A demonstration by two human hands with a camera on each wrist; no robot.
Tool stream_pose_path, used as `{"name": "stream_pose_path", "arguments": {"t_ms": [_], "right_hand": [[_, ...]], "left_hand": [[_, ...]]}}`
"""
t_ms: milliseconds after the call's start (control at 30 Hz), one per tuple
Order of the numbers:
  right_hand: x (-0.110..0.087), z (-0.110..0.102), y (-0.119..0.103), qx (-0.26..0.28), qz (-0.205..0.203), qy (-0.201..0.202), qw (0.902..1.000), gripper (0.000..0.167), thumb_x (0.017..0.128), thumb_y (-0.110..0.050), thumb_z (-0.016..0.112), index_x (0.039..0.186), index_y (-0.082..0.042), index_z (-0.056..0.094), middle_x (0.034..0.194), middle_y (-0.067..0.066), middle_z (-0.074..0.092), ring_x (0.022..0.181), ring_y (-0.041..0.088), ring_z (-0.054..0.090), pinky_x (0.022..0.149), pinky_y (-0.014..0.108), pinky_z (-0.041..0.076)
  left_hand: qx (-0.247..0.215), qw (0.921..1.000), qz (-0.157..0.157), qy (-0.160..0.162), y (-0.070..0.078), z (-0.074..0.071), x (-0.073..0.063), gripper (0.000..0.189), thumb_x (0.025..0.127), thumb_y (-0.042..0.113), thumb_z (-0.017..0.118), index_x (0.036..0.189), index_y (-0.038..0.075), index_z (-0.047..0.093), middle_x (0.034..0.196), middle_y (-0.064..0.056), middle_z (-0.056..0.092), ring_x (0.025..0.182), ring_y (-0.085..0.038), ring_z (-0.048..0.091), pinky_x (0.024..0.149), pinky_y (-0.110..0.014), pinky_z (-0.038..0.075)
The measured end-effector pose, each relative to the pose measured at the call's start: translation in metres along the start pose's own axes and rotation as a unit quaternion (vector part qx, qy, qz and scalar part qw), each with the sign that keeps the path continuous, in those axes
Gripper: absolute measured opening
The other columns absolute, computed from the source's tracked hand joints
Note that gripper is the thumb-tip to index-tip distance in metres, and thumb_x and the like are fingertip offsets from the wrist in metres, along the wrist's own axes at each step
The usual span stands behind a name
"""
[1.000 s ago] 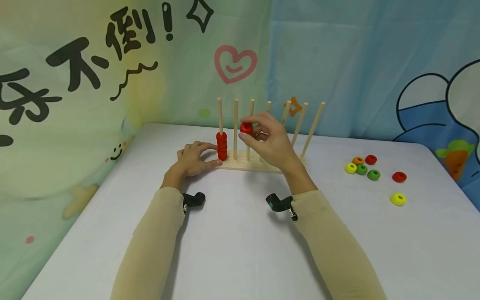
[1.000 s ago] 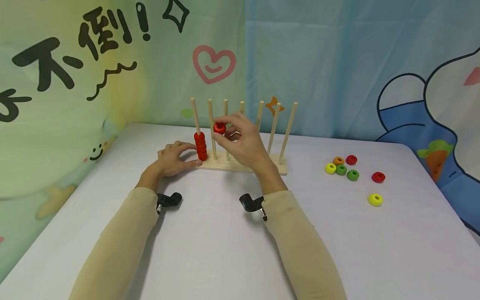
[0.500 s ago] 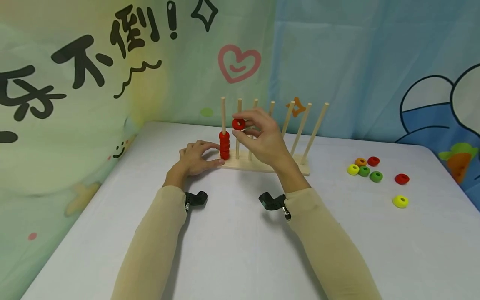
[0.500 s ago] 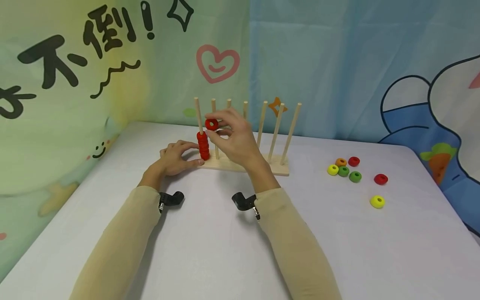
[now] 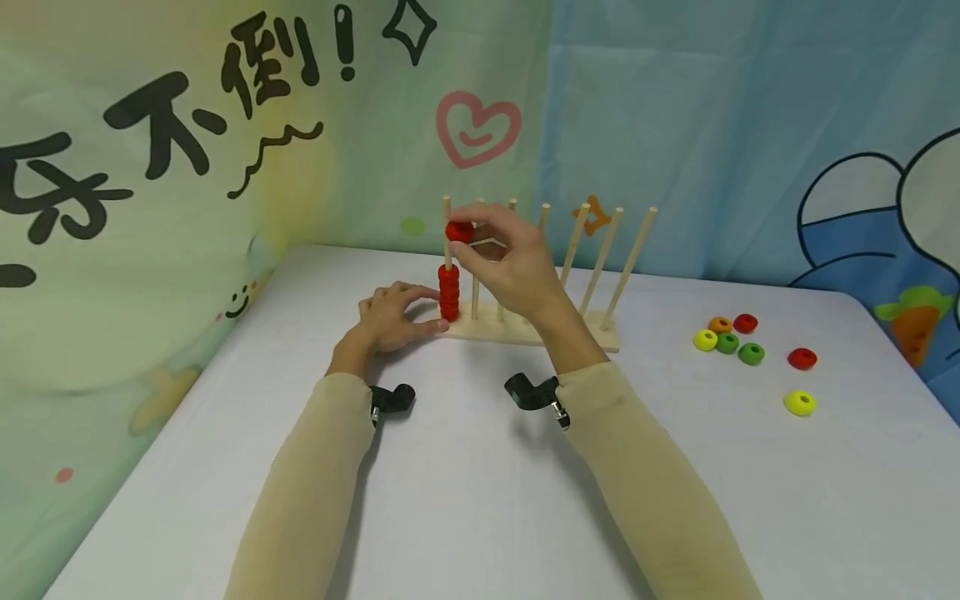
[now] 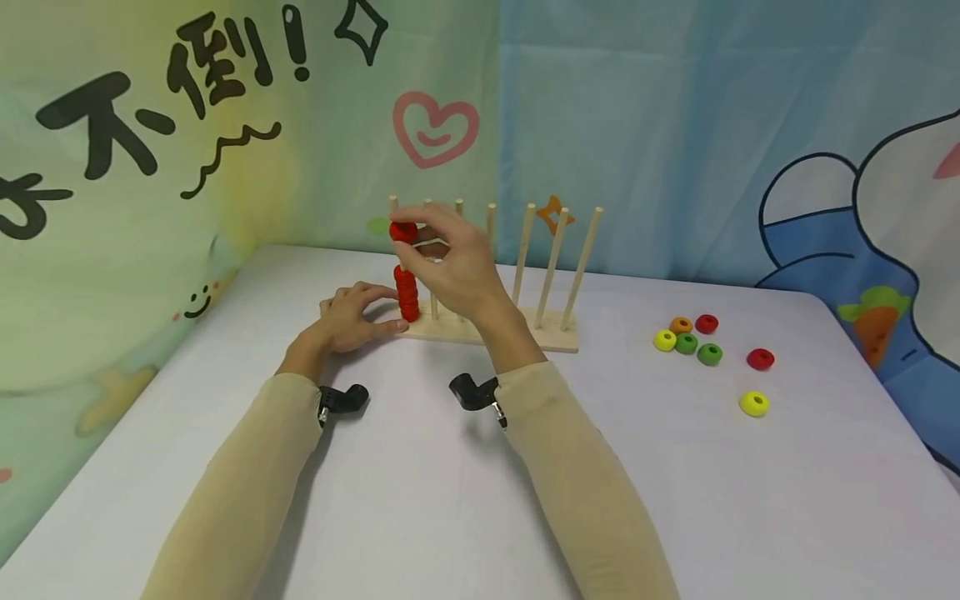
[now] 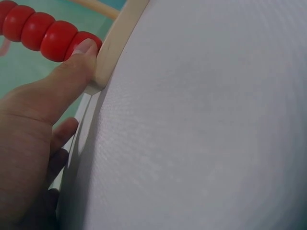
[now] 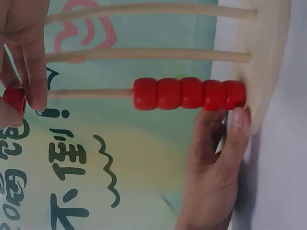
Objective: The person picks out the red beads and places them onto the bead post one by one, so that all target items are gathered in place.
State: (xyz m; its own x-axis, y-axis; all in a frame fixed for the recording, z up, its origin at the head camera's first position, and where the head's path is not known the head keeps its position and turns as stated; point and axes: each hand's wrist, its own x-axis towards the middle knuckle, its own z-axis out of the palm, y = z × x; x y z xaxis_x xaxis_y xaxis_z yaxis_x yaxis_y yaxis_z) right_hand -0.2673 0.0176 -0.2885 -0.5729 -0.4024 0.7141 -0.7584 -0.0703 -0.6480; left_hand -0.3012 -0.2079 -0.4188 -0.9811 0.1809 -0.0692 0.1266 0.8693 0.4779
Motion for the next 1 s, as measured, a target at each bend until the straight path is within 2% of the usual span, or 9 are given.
{"name": "stream_pose_path", "arguments": {"t_ms": [133,333,600,733,1000], "right_hand": [[0.006,0.003,-0.005,0.004,0.011,0.01,0.9999,0.032,0.088,0.012,0.064,0.12,0.011,0.061,0.119,0.026,0.059,0.098,0.038,0.064,0.088,0.042,0.054],[0.015,0.011,-0.009,-0.023,0.034,0.043,0.9982,0.031,0.091,0.008,0.062,0.122,0.008,0.062,0.116,0.023,0.06,0.098,0.036,0.067,0.087,0.039,0.055],[0.024,0.019,0.018,-0.084,0.054,0.08,0.9918,0.031,0.093,-0.007,0.066,0.125,-0.008,0.066,0.115,0.005,0.064,0.095,0.013,0.069,0.082,0.025,0.055],[0.027,0.022,0.019,-0.12,0.07,0.092,0.986,0.03,0.094,-0.01,0.066,0.123,-0.009,0.067,0.113,0.004,0.065,0.093,0.011,0.07,0.079,0.022,0.054],[0.03,0.022,0.021,-0.15,0.092,0.092,0.9801,0.033,0.094,-0.009,0.064,0.127,-0.008,0.067,0.112,0.005,0.065,0.073,0.008,0.07,0.063,0.024,0.055]], "left_hand": [[-0.001,1.0,-0.001,-0.003,0.002,-0.001,0.0,0.069,0.081,0.074,0.059,0.14,0.039,0.051,0.151,-0.005,0.037,0.136,-0.035,0.028,0.102,-0.057,0.019],[-0.003,1.0,0.001,-0.002,0.003,-0.002,0.001,0.067,0.082,0.072,0.06,0.139,0.039,0.051,0.15,-0.005,0.038,0.137,-0.035,0.027,0.103,-0.057,0.019],[-0.001,1.0,-0.002,-0.003,0.002,0.0,0.0,0.067,0.082,0.073,0.059,0.139,0.039,0.052,0.15,-0.004,0.039,0.136,-0.035,0.028,0.102,-0.056,0.02],[-0.003,1.0,-0.003,-0.003,0.002,0.001,-0.001,0.067,0.082,0.073,0.059,0.139,0.039,0.052,0.149,-0.004,0.039,0.136,-0.034,0.028,0.103,-0.056,0.02],[-0.008,1.0,0.002,-0.001,0.003,-0.002,-0.002,0.065,0.083,0.07,0.06,0.139,0.038,0.052,0.148,-0.004,0.04,0.136,-0.034,0.028,0.104,-0.057,0.019]]}}
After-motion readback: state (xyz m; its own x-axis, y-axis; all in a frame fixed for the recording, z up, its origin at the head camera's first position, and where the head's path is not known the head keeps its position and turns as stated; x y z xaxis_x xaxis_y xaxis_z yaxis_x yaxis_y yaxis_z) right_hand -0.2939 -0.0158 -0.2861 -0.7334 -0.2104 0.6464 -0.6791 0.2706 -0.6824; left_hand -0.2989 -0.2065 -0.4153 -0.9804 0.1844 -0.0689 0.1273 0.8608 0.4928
